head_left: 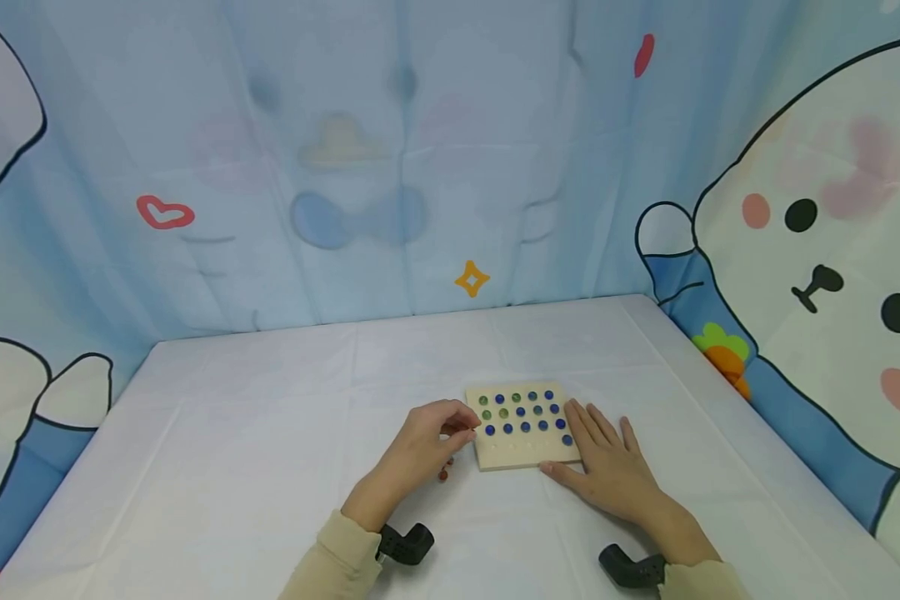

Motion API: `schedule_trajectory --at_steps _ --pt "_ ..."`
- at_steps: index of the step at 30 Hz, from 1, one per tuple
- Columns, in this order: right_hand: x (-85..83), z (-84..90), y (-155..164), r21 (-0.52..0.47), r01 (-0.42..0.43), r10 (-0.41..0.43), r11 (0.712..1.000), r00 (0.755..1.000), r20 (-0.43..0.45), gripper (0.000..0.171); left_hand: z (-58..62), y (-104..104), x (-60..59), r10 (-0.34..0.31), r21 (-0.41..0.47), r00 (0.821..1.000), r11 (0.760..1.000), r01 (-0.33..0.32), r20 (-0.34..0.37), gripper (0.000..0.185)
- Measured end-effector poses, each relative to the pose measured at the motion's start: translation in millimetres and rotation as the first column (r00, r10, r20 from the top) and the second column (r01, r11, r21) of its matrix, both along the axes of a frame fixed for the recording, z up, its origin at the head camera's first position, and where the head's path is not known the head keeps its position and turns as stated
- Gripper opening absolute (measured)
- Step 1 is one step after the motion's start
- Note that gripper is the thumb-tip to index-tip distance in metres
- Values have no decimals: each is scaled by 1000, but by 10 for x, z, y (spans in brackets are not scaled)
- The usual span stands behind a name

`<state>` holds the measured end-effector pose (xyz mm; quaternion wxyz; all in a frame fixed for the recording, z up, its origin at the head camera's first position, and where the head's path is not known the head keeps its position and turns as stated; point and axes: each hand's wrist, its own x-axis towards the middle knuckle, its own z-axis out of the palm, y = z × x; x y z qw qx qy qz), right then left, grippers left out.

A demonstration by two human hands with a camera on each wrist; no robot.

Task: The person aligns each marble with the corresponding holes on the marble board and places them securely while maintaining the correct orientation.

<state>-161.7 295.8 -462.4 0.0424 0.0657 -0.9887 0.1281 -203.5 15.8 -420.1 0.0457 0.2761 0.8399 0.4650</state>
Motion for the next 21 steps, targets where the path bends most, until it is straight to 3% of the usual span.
schedule_trajectory --at_steps 9,21 --pt "2 7 -4 3 -2 2 1000 1000 9 106 17 174 -1 -11 5 997 1000 12 -82 11" --pt "-16 -20 14 8 3 -3 1000 1000 -1 106 27 427 -6 -28 15 994 999 29 -107 11"
